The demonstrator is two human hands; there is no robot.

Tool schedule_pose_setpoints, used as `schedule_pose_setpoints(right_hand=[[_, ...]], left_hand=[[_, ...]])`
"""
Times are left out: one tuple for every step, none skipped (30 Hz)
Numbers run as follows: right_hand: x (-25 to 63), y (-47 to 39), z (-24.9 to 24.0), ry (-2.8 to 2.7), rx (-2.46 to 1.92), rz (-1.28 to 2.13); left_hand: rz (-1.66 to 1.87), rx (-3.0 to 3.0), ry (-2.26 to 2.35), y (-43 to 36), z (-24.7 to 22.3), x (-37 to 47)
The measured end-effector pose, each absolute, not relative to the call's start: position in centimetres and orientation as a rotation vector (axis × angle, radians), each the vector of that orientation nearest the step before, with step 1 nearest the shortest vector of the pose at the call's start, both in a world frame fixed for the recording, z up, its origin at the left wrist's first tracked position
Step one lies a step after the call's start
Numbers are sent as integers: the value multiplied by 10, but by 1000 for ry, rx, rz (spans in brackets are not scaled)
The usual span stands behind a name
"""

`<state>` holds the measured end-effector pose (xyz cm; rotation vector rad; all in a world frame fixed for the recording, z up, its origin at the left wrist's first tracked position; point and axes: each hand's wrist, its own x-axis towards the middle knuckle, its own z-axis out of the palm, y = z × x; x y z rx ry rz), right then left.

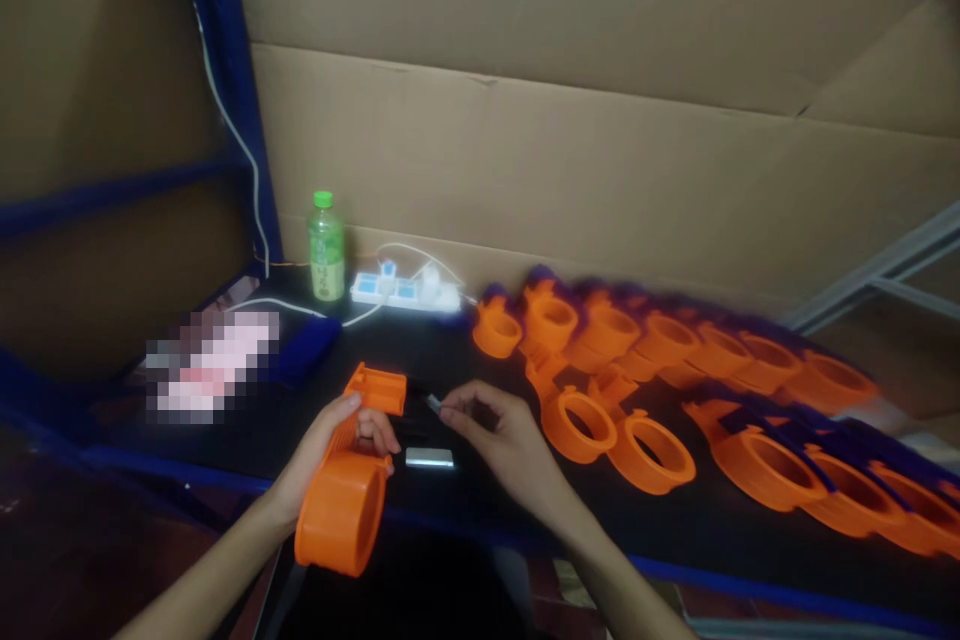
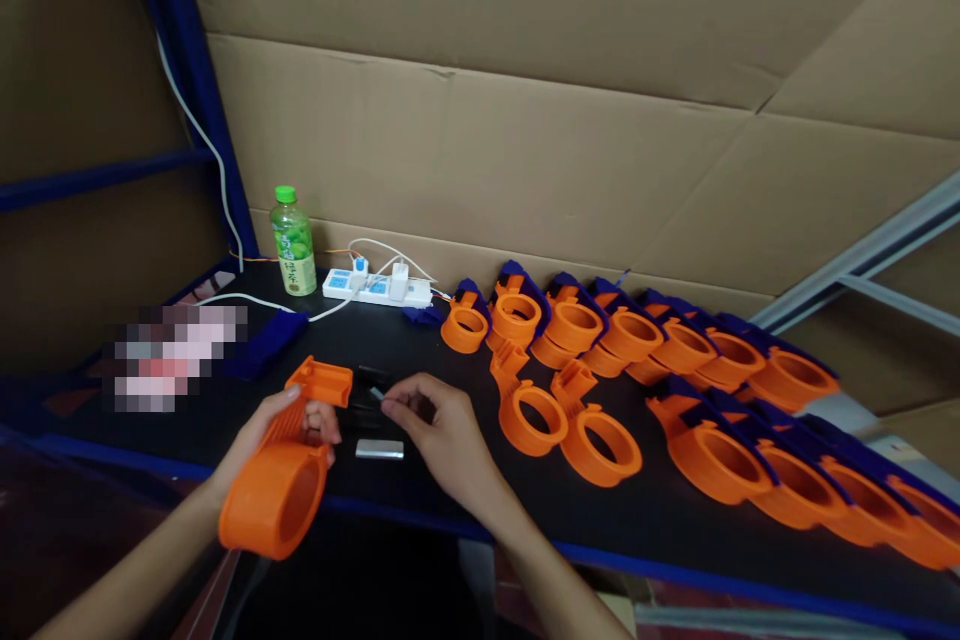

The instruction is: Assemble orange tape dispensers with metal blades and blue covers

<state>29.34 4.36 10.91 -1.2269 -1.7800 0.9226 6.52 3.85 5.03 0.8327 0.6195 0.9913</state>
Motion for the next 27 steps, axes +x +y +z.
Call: schedule_pose_setpoints(right_hand=[[292, 46, 112, -1752, -1219, 1002], [291, 48, 115, -1728, -1212, 1076], [291, 50, 116, -1712, -1206, 1142], [290, 52, 117, -1701, -1202, 1197], [289, 53, 117, -1692, -1200, 1238], [289, 53, 117, -1685, -1197, 1269], [289, 54, 117, -1679, -1194, 1291], [289, 54, 116, -1671, -1190, 1304], [289, 53, 117, -1662, -1189, 1308], [289, 53, 117, -1652, -1187, 1306], [289, 52, 118, -1646, -1186, 1304], [289, 52, 119, -1644, -1186, 1303], [290, 52, 120, -1644, -1186, 1306], [290, 52, 120, -1647, -1186, 1312], [290, 52, 120, -1653, -1188, 1319], [290, 53, 120, -1656, -1191, 1325], [290, 54, 119, -1657, -1193, 1332], [290, 55, 118, -1654, -1192, 1341], [290, 56, 117, -1650, -1188, 1351], [290, 56, 116, -1643, -1183, 1358], [291, 57, 115, -1635, -1177, 1363], [291, 57, 114, -1630, -1170, 1368], [291, 58, 114, -1629, -1167, 1373], [291, 58, 113, -1631, -1165, 1377], [292, 58, 113, -1637, -1166, 1380], [292, 57, 114, -1647, -1168, 1380], [292, 57, 114, -1663, -1173, 1372]], left_hand=[[986, 848, 617, 38, 50, 65], [992, 874, 622, 38, 50, 65], [1003, 905, 633, 38, 50, 66], [1017, 935, 644, 38, 50, 67], [1026, 960, 654, 38, 50, 68], [1031, 975, 659, 39, 49, 68], [1032, 978, 659, 39, 49, 69], [1033, 972, 656, 39, 49, 69], [1036, 961, 655, 39, 49, 69], [1039, 947, 654, 39, 49, 69], [1044, 928, 654, 39, 48, 69], [1051, 911, 656, 38, 48, 69], [1063, 898, 664, 38, 48, 68], [1079, 891, 674, 38, 47, 68], [1093, 889, 684, 38, 46, 68], [1099, 897, 691, 38, 46, 68], [1096, 907, 692, 38, 45, 68], [1088, 916, 685, 39, 44, 68], [1076, 920, 675, 39, 43, 68], [1065, 922, 664, 39, 42, 68], [1064, 919, 658, 39, 42, 68], [1067, 915, 655, 39, 41, 69], [1070, 913, 654, 39, 40, 69], [1068, 917, 654, 39, 39, 69], [1064, 924, 654, 40, 38, 69], [1061, 931, 654, 40, 37, 69], [1058, 938, 656, 40, 36, 68]])
